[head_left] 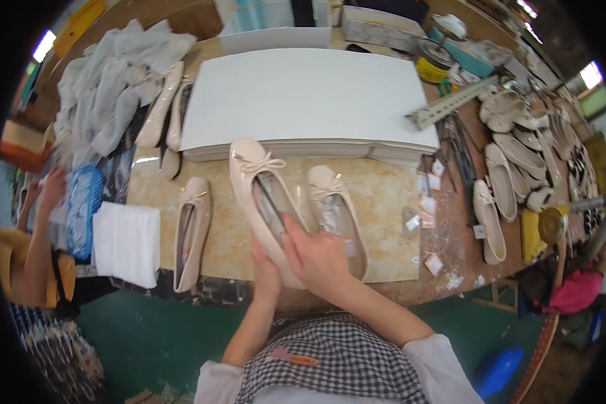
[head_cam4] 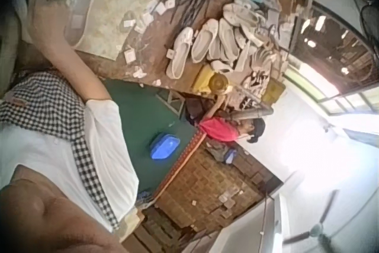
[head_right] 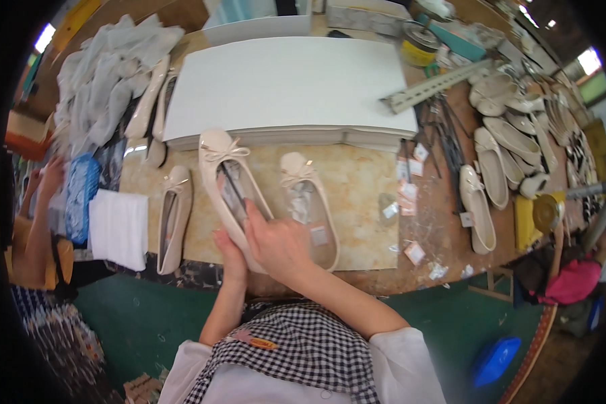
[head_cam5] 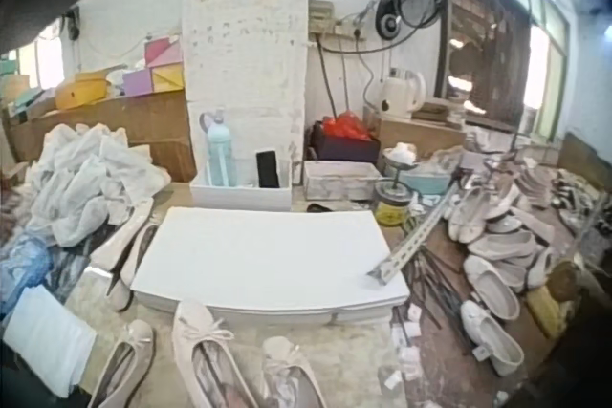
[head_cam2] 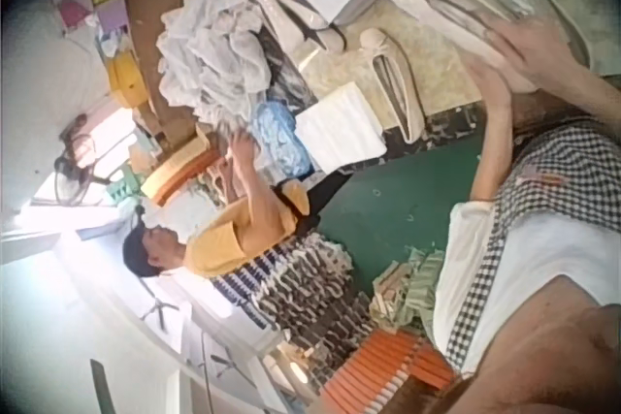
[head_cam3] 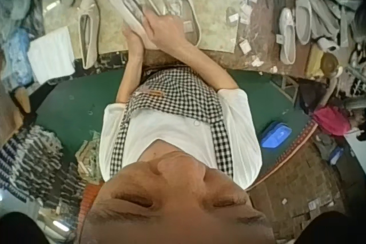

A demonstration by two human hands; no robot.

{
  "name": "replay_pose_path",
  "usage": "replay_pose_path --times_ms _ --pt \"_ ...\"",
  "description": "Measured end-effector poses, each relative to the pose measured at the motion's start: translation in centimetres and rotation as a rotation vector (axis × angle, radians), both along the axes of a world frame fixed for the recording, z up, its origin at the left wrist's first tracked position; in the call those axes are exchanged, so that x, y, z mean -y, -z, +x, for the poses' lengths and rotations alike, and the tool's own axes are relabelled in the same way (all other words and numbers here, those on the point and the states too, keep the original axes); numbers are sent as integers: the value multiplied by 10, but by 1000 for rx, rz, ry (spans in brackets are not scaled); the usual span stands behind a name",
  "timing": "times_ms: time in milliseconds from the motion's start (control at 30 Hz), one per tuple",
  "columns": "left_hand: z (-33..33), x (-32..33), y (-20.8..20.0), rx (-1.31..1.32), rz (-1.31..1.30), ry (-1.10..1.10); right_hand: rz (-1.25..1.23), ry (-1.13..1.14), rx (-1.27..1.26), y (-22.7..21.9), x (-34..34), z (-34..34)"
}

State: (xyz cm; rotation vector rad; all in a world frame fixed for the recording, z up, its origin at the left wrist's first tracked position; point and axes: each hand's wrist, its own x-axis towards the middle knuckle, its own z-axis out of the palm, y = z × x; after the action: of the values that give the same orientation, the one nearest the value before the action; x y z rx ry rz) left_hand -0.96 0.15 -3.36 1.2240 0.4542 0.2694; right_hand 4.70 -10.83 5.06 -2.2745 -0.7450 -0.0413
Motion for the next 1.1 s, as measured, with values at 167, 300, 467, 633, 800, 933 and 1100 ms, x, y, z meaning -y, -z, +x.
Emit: replay_pose_path --times_ms 167,300,467,633,800,933,1100 --pt "-14 -65 -27 -329 428 280 170 -31 -432 -15 79 33" --pt "-18 -125 -62 -568 1611 179 -208 585 29 31 203 125" --pt "11 -129 -80 -453 1229 257 -554 645 50 87 229 173" --pt "32 -197 -113 -112 1403 -109 230 472 -457 31 276 158" --pt "101 -294 -136 -90 1733 -365 708 141 -684 -21 305 127" --pt "123 -121 -156 -216 1302 265 781 447 -429 -45 312 79" --pt "69 28 -65 -389 978 793 196 781 -145 5 356 77"
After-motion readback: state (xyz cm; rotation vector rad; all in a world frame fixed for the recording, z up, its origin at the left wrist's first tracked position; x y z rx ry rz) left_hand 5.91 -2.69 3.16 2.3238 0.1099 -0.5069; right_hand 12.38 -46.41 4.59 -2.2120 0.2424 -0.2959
